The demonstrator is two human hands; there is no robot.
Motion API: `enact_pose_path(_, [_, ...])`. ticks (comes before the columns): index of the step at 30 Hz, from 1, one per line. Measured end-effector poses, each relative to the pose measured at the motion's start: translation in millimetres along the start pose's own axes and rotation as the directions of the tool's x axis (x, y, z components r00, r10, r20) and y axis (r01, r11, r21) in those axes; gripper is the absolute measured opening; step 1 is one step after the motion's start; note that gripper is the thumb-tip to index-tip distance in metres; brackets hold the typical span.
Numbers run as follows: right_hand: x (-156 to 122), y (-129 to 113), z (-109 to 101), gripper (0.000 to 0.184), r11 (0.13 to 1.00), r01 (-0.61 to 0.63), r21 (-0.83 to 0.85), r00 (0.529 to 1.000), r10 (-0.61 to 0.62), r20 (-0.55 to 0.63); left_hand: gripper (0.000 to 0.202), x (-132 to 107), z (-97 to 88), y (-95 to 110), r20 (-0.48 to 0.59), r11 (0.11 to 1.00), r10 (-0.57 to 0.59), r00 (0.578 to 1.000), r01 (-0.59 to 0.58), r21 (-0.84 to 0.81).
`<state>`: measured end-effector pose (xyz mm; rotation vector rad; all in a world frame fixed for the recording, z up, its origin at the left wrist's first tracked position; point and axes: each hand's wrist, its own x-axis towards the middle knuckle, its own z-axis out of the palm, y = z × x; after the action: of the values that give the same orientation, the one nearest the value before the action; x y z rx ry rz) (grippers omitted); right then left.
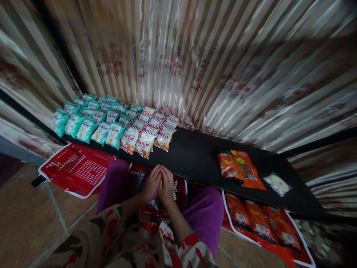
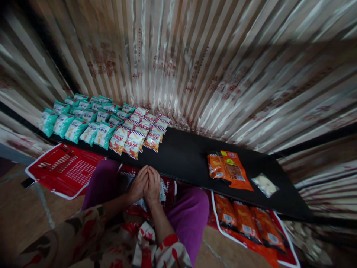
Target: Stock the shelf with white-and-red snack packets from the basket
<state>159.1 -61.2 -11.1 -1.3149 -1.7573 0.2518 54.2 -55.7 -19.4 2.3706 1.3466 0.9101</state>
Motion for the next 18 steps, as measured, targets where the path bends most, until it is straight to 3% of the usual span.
enact_pose_path(4, [-29.6,1.2,1.0,0.049,0.999,-0.033,-0.039,0.992,0.037,0.121,0.049,-31.7,11.0,-4.1,0.054,1.0,0.015,0.998,-0.016,0.023])
enact_pose_path(8, [-58.5,13.6,9.0,0.045,0.978,-0.167,-0.123,0.965,0.187,0.181,0.046,-53.9,25.1,-9.3,0.162,0.994,-0.111,0.98,0.107,0.032])
enact_pose_path(11, [-69.7,21.1,15.5,0.044,0.957,-0.268,-0.112,0.93,0.287,0.229,0.042,-60.4,31.4,-12.4,0.12,0.964,-0.264,0.957,0.258,0.064])
enact_pose_path(15, [-69.3,18.9,28.5,0.04,0.915,-0.404,0.013,0.875,0.382,0.297,0.048,-60.0,32.0,-18.7,-0.029,0.862,-0.499,0.866,0.5,0.085])
enact_pose_path(18, [-66.4,11.1,44.8,0.034,0.811,-0.573,0.121,0.775,0.487,0.403,0.051,-59.2,30.7,-27.7,-0.078,0.751,-0.654,0.753,0.658,0.05])
